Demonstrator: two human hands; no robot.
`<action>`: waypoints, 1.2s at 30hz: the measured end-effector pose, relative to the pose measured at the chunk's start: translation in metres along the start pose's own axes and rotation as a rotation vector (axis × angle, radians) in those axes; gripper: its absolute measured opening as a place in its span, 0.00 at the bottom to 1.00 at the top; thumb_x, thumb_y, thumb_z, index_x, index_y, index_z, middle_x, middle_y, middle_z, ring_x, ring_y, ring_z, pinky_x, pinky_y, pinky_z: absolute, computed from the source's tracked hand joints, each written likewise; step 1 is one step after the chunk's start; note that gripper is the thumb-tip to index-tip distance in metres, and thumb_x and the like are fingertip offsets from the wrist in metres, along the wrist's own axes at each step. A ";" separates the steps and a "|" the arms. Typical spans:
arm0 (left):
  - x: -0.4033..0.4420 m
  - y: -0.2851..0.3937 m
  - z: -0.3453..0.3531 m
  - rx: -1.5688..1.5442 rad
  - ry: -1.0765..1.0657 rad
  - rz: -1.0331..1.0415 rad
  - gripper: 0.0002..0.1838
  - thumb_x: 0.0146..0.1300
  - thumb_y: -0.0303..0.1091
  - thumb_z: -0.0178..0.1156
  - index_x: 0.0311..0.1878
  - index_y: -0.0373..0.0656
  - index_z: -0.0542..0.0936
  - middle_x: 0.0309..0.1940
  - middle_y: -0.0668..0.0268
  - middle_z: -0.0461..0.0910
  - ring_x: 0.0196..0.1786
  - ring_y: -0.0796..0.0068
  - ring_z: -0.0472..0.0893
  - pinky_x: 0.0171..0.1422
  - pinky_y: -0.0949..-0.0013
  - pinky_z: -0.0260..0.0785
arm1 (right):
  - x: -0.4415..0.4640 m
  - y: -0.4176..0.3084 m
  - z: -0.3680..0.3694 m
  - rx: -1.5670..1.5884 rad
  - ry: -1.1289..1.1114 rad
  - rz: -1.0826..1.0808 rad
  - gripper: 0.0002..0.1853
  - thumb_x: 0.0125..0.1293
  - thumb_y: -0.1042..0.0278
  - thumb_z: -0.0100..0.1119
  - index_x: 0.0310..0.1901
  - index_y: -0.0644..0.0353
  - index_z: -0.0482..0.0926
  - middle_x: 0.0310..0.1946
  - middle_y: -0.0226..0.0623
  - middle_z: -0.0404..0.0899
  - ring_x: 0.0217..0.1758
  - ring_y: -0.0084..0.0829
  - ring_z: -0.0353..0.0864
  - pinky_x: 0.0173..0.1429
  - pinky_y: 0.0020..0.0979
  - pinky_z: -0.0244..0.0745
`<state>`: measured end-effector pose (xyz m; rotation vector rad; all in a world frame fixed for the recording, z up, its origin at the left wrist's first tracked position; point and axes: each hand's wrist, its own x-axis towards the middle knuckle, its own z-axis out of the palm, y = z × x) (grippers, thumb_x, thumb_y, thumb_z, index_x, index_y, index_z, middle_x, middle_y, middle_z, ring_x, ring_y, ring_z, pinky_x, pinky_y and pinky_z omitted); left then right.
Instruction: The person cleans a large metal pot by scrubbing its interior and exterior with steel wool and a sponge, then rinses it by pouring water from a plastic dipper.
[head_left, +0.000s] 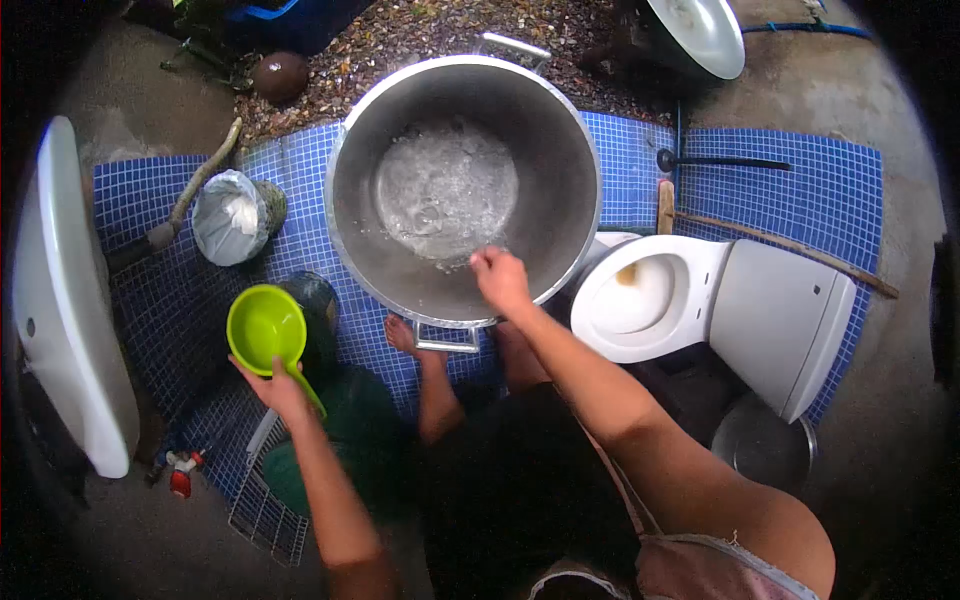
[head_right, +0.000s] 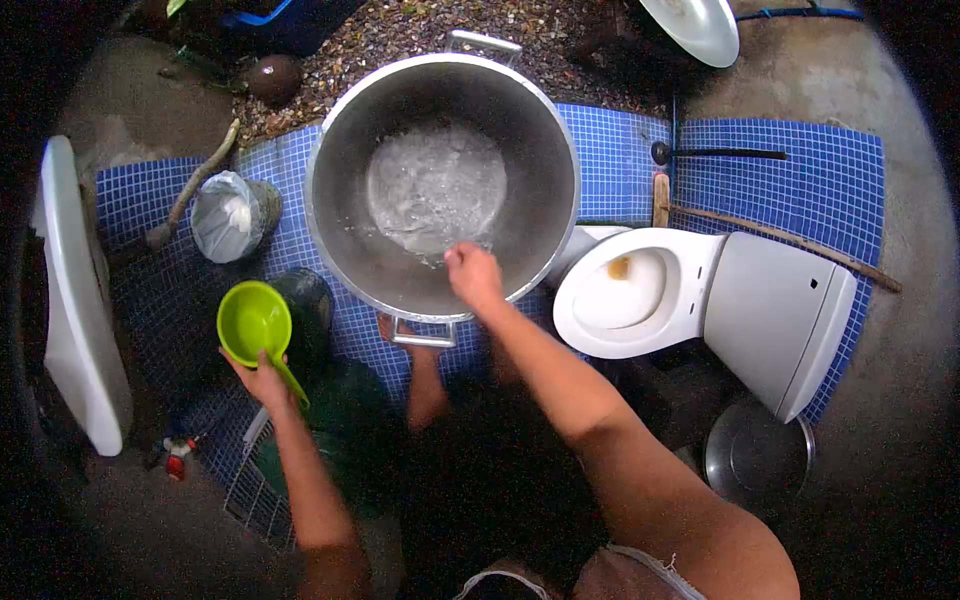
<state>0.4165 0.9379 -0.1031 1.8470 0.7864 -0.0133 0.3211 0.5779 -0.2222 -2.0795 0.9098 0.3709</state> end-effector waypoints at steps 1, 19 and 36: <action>0.017 -0.031 -0.016 0.029 0.034 -0.107 0.46 0.73 0.17 0.56 0.90 0.52 0.50 0.81 0.50 0.64 0.71 0.47 0.77 0.72 0.50 0.74 | -0.016 0.001 0.008 -0.018 -0.036 -0.038 0.19 0.78 0.53 0.58 0.43 0.62 0.86 0.41 0.55 0.88 0.50 0.58 0.87 0.58 0.55 0.79; 0.246 -0.393 -0.067 0.965 -0.177 0.205 0.44 0.67 0.28 0.63 0.85 0.50 0.57 0.52 0.45 0.86 0.44 0.46 0.88 0.44 0.53 0.80 | -0.055 -0.012 0.045 -0.181 0.045 -0.309 0.16 0.74 0.53 0.65 0.40 0.59 0.89 0.40 0.46 0.89 0.46 0.52 0.87 0.50 0.48 0.82; 0.032 -0.020 -0.081 -0.030 -0.207 -0.112 0.42 0.65 0.14 0.55 0.83 0.45 0.63 0.67 0.54 0.77 0.51 0.62 0.85 0.36 0.66 0.82 | -0.006 -0.047 0.063 0.825 -0.170 0.295 0.14 0.82 0.61 0.59 0.44 0.62 0.87 0.33 0.29 0.86 0.35 0.22 0.83 0.40 0.27 0.78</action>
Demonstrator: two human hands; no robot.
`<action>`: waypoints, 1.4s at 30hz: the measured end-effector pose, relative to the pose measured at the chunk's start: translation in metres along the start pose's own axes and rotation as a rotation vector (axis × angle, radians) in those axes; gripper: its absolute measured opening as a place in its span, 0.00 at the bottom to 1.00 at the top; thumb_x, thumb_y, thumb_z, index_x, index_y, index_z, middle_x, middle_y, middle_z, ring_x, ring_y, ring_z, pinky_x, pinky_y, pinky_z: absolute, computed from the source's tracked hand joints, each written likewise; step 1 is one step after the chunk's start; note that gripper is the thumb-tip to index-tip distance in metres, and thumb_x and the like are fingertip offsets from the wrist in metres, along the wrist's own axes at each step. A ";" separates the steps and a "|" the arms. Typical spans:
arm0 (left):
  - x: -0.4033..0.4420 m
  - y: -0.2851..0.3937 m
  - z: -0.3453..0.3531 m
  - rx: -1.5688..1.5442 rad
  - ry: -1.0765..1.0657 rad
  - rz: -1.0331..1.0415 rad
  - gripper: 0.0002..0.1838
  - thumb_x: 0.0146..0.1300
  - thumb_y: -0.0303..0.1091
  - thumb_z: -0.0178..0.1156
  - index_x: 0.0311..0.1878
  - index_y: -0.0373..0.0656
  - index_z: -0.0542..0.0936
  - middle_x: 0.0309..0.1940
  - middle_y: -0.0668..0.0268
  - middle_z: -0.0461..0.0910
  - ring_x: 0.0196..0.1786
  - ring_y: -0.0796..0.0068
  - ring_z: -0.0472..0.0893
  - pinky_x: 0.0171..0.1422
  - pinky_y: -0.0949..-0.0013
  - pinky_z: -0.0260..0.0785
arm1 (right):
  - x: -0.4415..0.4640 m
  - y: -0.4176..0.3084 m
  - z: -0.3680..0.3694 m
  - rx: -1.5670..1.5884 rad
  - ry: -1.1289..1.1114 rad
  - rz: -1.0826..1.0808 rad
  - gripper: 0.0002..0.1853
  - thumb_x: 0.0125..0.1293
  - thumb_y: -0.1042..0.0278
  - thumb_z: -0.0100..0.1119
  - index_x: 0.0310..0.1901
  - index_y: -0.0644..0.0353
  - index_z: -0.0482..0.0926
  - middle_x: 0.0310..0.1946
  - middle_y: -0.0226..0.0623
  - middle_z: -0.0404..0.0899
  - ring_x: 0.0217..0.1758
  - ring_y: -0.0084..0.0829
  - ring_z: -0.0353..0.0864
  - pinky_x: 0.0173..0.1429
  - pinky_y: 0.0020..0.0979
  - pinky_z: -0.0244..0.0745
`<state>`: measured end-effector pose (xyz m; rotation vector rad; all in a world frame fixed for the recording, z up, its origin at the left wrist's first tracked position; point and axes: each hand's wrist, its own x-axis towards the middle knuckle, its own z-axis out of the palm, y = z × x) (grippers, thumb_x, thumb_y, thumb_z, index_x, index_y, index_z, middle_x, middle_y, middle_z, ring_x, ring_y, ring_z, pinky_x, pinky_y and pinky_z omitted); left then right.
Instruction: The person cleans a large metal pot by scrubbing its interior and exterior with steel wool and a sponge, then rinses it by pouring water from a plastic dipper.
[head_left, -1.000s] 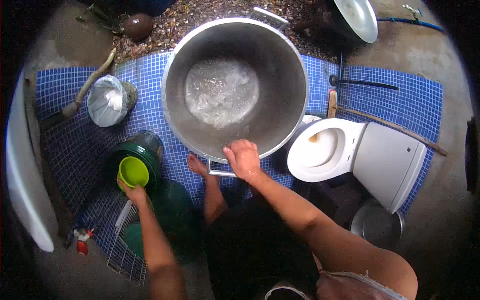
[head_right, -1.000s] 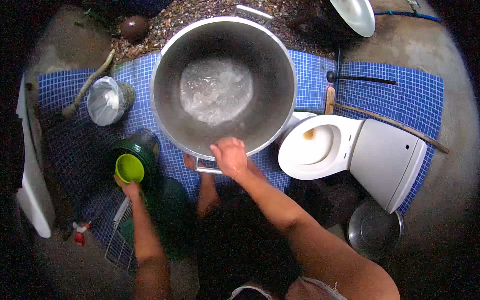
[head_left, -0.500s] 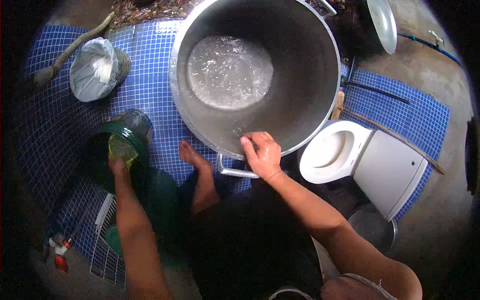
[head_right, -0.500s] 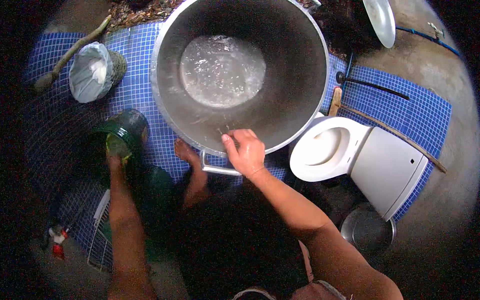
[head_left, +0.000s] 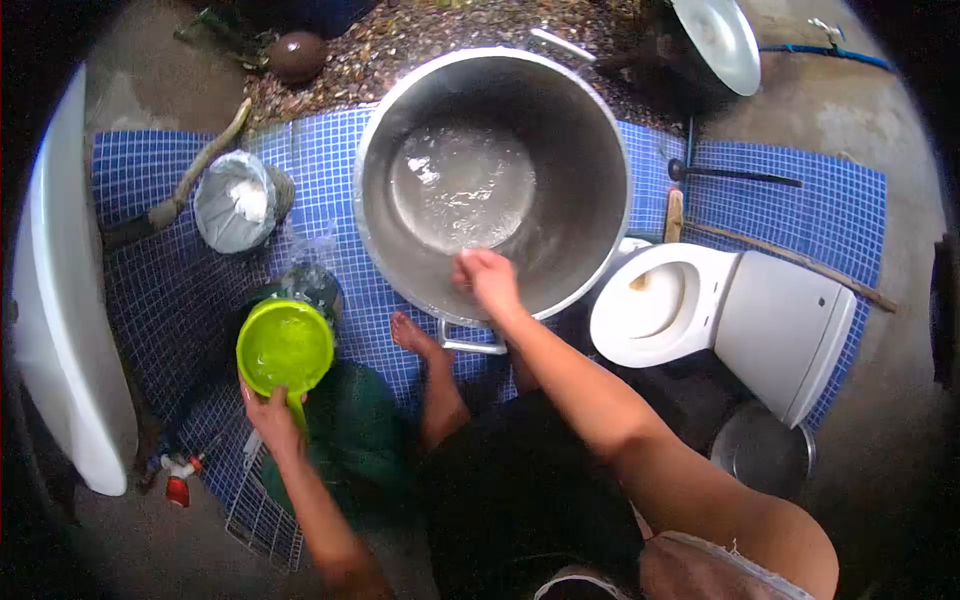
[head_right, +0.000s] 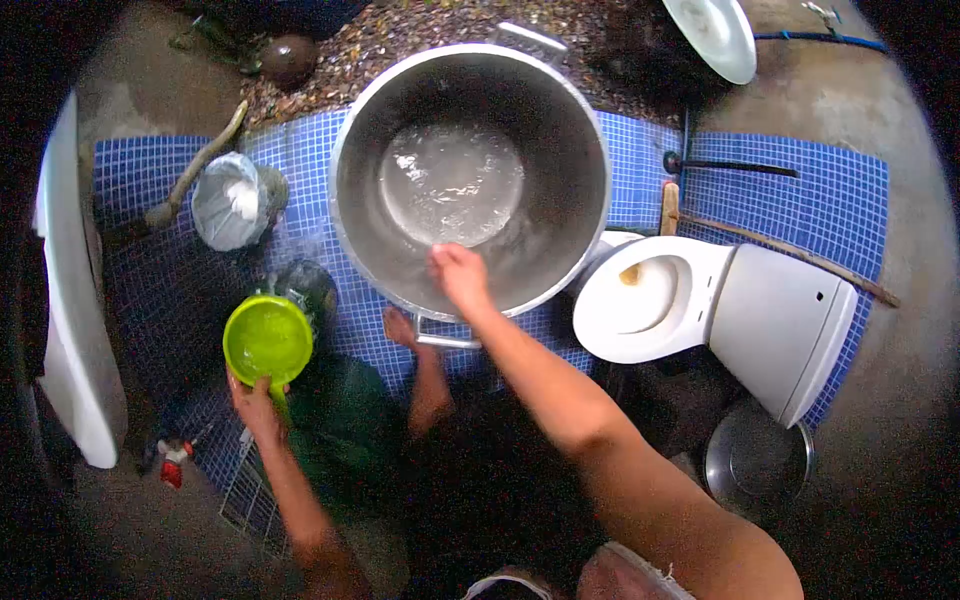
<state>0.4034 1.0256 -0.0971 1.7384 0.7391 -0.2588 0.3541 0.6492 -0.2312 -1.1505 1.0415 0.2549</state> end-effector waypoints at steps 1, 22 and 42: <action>-0.019 0.024 0.013 0.016 -0.033 0.007 0.42 0.65 0.14 0.56 0.84 0.44 0.63 0.70 0.54 0.75 0.57 0.60 0.84 0.44 0.63 0.83 | 0.008 -0.008 0.013 0.030 -0.031 0.055 0.13 0.82 0.60 0.58 0.48 0.62 0.86 0.37 0.32 0.87 0.37 0.26 0.86 0.41 0.30 0.83; -0.088 0.103 0.211 0.450 -0.209 1.269 0.37 0.72 0.12 0.54 0.77 0.61 0.77 0.87 0.37 0.46 0.80 0.42 0.68 0.79 0.48 0.66 | 0.146 -0.047 -0.013 0.750 -0.203 0.262 0.20 0.83 0.51 0.49 0.63 0.55 0.78 0.59 0.44 0.84 0.58 0.50 0.83 0.59 0.60 0.79; 0.133 0.022 0.245 0.763 -0.297 0.776 0.35 0.86 0.52 0.46 0.85 0.39 0.61 0.85 0.45 0.59 0.87 0.43 0.54 0.89 0.50 0.45 | 0.137 0.083 -0.019 -0.107 0.042 0.312 0.14 0.79 0.52 0.60 0.51 0.53 0.81 0.37 0.28 0.82 0.38 0.29 0.80 0.38 0.39 0.81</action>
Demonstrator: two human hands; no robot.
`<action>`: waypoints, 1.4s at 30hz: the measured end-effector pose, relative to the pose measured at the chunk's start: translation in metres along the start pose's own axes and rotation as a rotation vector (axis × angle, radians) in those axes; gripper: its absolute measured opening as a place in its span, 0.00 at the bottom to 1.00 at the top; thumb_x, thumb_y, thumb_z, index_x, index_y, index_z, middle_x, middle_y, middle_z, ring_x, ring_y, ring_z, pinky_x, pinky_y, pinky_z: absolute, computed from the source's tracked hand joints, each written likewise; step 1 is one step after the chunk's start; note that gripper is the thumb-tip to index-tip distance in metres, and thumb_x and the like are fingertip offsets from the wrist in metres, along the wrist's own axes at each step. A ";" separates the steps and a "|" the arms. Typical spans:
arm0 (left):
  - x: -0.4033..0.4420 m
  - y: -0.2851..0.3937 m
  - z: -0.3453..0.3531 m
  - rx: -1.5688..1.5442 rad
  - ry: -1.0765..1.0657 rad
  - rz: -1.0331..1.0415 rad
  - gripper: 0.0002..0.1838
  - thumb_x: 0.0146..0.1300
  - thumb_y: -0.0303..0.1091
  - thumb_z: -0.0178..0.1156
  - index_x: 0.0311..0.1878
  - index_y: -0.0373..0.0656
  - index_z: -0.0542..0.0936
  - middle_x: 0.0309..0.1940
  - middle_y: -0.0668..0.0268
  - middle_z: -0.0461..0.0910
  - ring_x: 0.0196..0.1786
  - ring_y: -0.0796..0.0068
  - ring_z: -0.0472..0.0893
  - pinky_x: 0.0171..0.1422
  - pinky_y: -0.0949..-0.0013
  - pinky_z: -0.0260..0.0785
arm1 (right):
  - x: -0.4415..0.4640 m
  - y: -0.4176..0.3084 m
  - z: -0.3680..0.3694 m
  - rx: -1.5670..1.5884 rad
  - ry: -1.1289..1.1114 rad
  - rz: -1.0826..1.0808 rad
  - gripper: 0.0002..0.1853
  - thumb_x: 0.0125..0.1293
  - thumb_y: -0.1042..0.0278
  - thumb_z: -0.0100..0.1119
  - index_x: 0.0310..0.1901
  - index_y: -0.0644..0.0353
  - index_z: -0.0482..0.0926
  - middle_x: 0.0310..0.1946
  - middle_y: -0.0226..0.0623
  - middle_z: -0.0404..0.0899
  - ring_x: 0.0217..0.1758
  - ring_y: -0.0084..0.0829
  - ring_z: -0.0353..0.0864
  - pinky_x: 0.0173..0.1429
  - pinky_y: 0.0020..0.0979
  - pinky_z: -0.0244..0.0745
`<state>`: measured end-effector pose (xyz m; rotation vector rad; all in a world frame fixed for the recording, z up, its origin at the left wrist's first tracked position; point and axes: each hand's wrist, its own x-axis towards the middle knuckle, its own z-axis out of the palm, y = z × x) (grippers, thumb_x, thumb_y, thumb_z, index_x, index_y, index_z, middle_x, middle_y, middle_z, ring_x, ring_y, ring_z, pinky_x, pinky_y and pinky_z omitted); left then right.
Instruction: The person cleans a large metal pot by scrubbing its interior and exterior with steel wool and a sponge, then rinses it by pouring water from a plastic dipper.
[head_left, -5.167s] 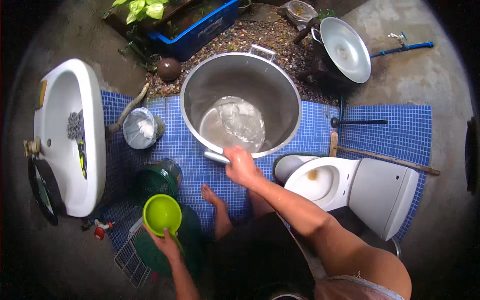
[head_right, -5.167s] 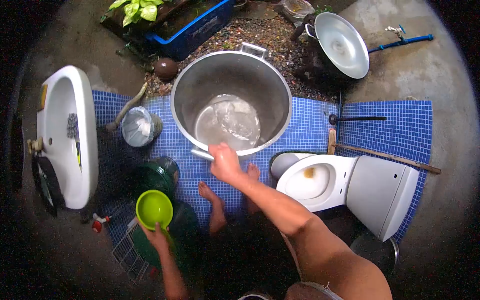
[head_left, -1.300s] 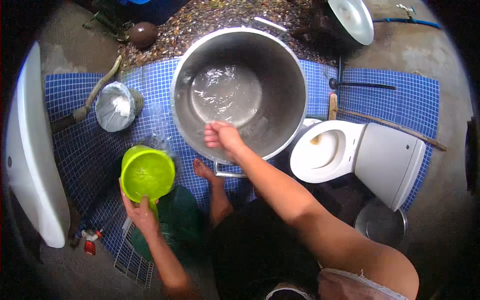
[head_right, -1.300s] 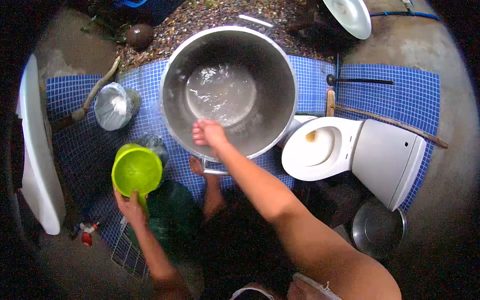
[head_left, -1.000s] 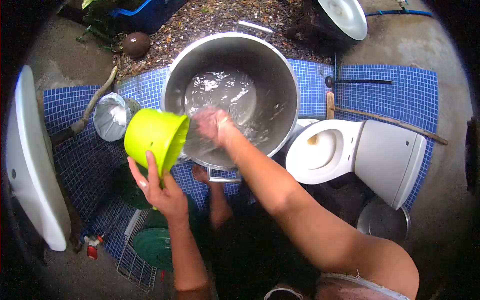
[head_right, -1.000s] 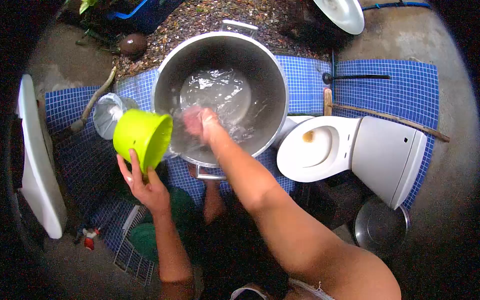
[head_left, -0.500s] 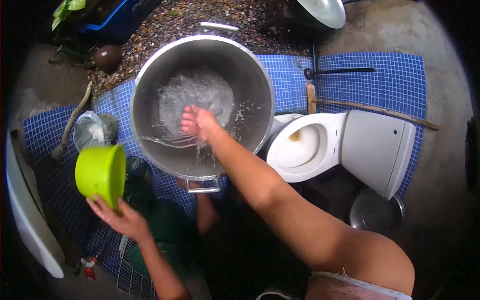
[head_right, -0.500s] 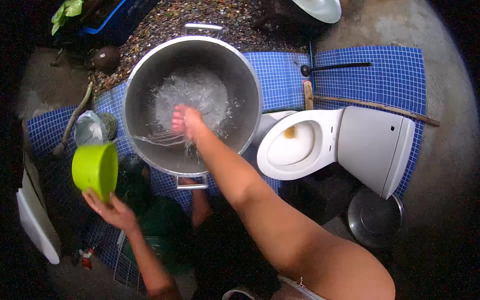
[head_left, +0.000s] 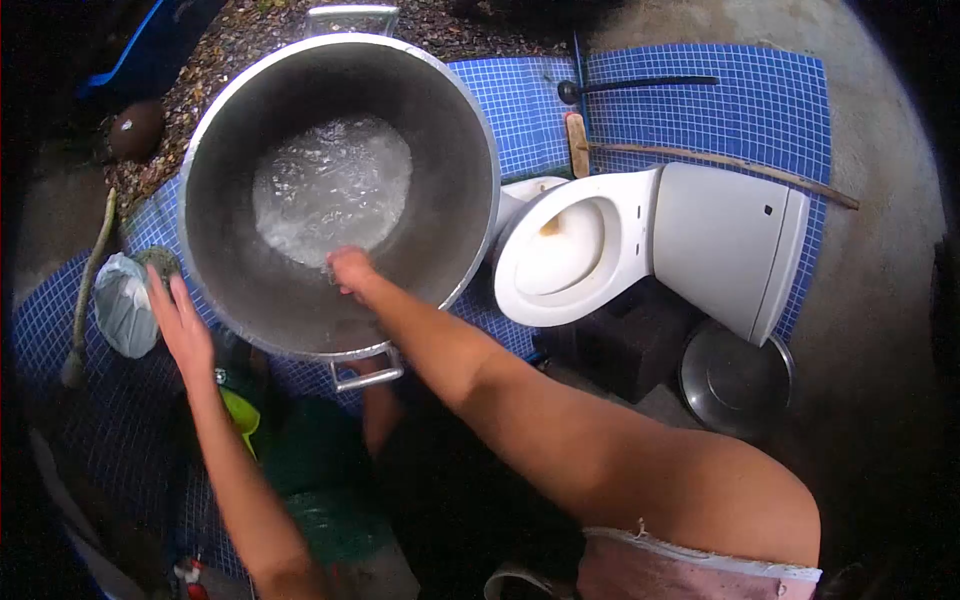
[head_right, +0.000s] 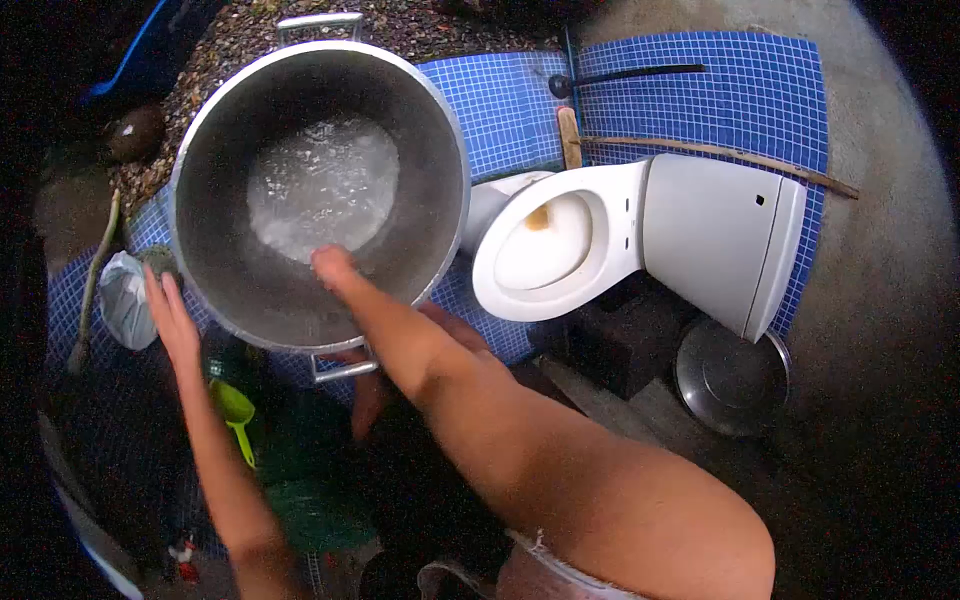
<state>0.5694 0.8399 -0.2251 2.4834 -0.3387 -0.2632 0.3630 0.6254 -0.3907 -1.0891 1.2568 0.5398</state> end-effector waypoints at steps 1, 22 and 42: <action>0.025 0.010 0.016 0.079 -0.034 0.006 0.35 0.87 0.52 0.45 0.86 0.39 0.60 0.85 0.45 0.59 0.88 0.45 0.53 0.90 0.51 0.44 | 0.021 0.011 0.007 -0.048 0.047 -0.046 0.15 0.79 0.51 0.60 0.53 0.54 0.82 0.38 0.29 0.84 0.41 0.31 0.81 0.38 0.40 0.82; 0.069 0.037 0.061 -0.043 0.032 -0.018 0.25 0.85 0.40 0.53 0.75 0.33 0.75 0.68 0.52 0.81 0.70 0.63 0.80 0.77 0.60 0.67 | 0.330 -0.100 0.108 -1.469 0.314 -0.677 0.39 0.82 0.39 0.39 0.79 0.64 0.69 0.79 0.55 0.68 0.84 0.58 0.62 0.90 0.59 0.40; 0.072 0.024 0.058 -0.081 0.099 0.067 0.22 0.79 0.38 0.62 0.71 0.41 0.81 0.67 0.43 0.81 0.73 0.41 0.77 0.78 0.50 0.67 | 0.228 0.041 0.091 -1.370 -0.326 -0.830 0.12 0.69 0.69 0.56 0.49 0.64 0.83 0.52 0.58 0.84 0.55 0.55 0.85 0.63 0.55 0.78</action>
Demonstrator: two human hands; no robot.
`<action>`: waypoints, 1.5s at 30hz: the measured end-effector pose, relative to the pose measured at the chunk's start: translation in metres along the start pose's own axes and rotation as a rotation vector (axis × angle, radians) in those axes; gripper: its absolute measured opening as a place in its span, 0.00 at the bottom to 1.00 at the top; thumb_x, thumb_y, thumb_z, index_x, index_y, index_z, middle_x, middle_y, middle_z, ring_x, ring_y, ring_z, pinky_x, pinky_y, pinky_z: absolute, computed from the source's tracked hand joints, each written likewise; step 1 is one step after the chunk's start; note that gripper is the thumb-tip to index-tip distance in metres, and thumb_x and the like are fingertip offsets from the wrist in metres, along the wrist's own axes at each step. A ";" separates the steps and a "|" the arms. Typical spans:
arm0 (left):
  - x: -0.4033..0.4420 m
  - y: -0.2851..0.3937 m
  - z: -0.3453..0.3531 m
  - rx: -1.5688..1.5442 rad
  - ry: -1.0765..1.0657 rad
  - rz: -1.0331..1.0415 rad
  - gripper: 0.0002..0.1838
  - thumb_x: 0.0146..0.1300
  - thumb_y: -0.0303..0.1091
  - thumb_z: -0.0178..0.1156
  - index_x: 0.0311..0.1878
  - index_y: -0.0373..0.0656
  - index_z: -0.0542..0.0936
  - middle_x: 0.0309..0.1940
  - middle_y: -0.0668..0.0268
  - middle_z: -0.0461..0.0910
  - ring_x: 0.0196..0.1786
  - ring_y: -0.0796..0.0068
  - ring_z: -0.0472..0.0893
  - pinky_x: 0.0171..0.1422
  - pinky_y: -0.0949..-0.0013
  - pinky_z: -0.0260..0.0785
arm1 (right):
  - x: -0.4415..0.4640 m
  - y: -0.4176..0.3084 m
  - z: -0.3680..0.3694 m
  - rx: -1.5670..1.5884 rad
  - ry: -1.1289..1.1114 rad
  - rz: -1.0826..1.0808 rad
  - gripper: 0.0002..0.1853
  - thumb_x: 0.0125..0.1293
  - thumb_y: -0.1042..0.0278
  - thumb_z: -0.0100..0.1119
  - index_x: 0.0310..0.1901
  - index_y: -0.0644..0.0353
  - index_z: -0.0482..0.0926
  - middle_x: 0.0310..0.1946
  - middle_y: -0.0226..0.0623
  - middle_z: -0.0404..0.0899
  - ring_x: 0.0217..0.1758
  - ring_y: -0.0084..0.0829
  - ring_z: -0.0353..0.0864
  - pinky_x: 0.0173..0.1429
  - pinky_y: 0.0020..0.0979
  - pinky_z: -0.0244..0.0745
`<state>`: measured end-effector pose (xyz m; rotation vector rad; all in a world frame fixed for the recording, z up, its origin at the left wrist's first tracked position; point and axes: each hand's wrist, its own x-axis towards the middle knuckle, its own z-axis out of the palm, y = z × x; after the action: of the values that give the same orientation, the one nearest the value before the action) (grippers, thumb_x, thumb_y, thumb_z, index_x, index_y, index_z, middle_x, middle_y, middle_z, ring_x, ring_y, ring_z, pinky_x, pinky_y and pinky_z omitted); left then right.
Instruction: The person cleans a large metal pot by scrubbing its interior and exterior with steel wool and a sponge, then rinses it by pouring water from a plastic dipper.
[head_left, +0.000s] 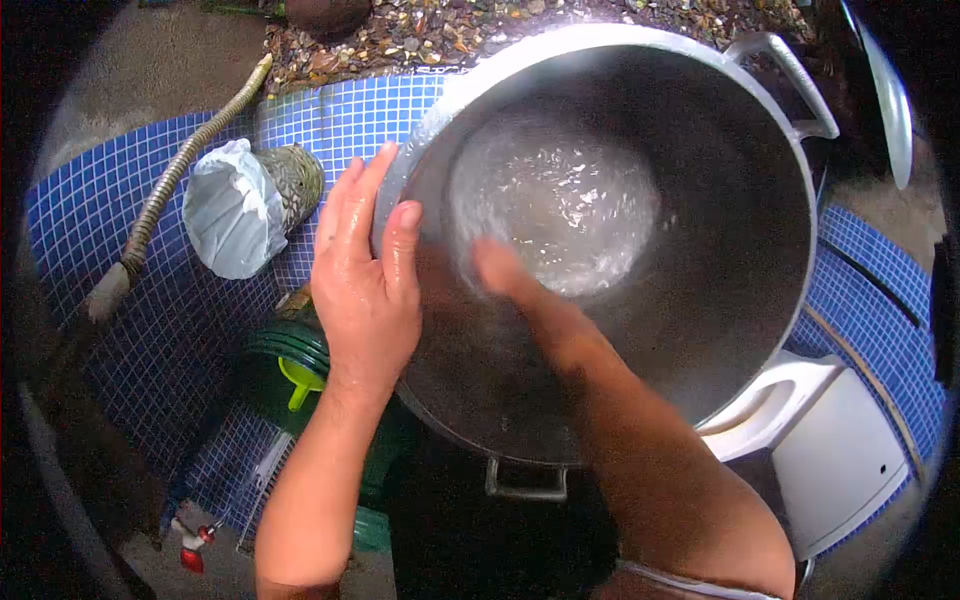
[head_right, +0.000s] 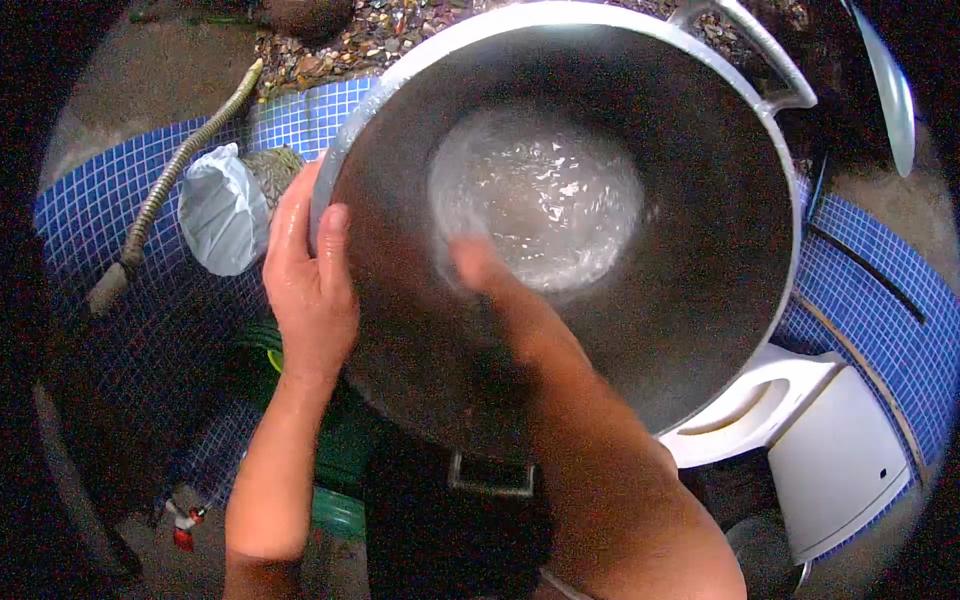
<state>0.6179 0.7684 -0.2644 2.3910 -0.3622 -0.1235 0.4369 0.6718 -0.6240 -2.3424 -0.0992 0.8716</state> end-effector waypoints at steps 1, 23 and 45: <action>-0.001 0.000 0.000 -0.004 0.004 -0.012 0.22 0.79 0.38 0.62 0.71 0.42 0.81 0.66 0.43 0.81 0.73 0.41 0.77 0.78 0.50 0.67 | -0.048 0.032 0.006 -0.091 -0.126 -0.006 0.13 0.70 0.67 0.56 0.50 0.62 0.84 0.52 0.55 0.85 0.54 0.52 0.86 0.61 0.53 0.79; -0.008 0.001 0.002 -0.017 0.006 -0.023 0.21 0.80 0.38 0.61 0.70 0.39 0.81 0.67 0.44 0.80 0.74 0.44 0.77 0.78 0.51 0.67 | 0.029 0.165 -0.268 -0.313 -0.088 0.368 0.26 0.80 0.54 0.45 0.68 0.59 0.81 0.74 0.56 0.74 0.75 0.55 0.76 0.79 0.51 0.71; -0.007 0.011 -0.009 -0.010 0.000 -0.106 0.23 0.81 0.39 0.58 0.72 0.39 0.80 0.69 0.50 0.81 0.73 0.53 0.78 0.80 0.57 0.65 | 0.002 -0.166 -0.167 1.908 0.597 0.507 0.35 0.79 0.42 0.46 0.75 0.61 0.65 0.79 0.49 0.58 0.82 0.47 0.55 0.83 0.44 0.51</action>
<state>0.6101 0.7684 -0.2499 2.4000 -0.2334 -0.1731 0.5641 0.7157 -0.4309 -0.6349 1.0884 0.0974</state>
